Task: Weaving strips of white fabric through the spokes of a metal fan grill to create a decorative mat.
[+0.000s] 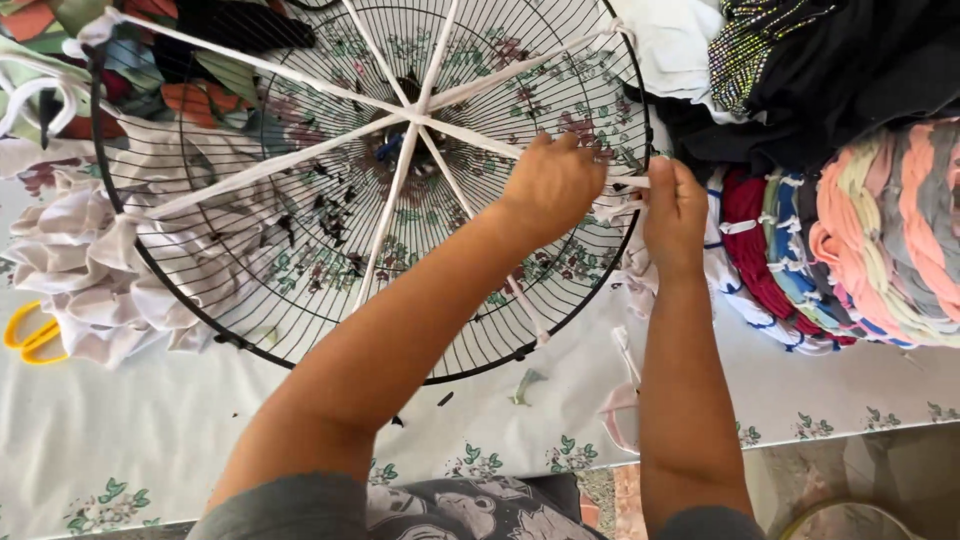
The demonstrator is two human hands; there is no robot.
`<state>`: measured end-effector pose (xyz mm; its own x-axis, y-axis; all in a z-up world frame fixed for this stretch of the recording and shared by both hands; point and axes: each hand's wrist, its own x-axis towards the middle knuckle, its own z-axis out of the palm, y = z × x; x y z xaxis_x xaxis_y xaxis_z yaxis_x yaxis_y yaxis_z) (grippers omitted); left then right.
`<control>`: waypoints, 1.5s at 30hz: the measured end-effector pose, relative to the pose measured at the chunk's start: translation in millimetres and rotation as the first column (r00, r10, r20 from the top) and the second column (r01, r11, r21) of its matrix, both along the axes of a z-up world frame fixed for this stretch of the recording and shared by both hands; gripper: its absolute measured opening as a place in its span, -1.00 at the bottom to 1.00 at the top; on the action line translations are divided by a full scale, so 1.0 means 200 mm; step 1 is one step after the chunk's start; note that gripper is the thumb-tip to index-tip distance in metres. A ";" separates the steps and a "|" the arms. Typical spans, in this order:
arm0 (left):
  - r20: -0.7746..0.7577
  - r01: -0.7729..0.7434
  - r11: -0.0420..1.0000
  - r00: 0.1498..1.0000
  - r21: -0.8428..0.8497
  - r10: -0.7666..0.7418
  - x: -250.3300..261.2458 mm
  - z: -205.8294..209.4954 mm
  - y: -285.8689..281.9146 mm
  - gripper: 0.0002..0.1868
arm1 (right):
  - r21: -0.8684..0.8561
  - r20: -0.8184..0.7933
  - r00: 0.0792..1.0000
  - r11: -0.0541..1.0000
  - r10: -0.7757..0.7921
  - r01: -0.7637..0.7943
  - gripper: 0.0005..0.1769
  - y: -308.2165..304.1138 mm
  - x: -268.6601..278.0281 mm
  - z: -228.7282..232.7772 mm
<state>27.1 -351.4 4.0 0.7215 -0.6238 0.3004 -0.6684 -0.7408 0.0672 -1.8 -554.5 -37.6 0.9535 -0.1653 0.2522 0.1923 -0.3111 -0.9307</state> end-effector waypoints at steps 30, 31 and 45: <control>-0.229 0.007 0.984 0.972 -0.180 -0.049 0.09 -0.18 -0.25 -0.69 | 0.516 -0.034 0.999 0.856 0.024 -0.003 -0.86 -0.21 0.00 -0.43; -0.230 0.006 0.984 0.972 -0.180 -0.048 0.09 -0.18 -0.25 -0.69 | 0.516 -0.035 0.999 0.856 0.025 -0.003 -0.86 -0.20 -0.02 -0.37; -0.323 -0.040 0.973 0.946 -0.228 -0.036 0.12 -0.28 -0.30 -0.83 | 0.630 -0.199 0.971 0.777 0.137 0.019 -0.88 -0.11 -0.05 -0.20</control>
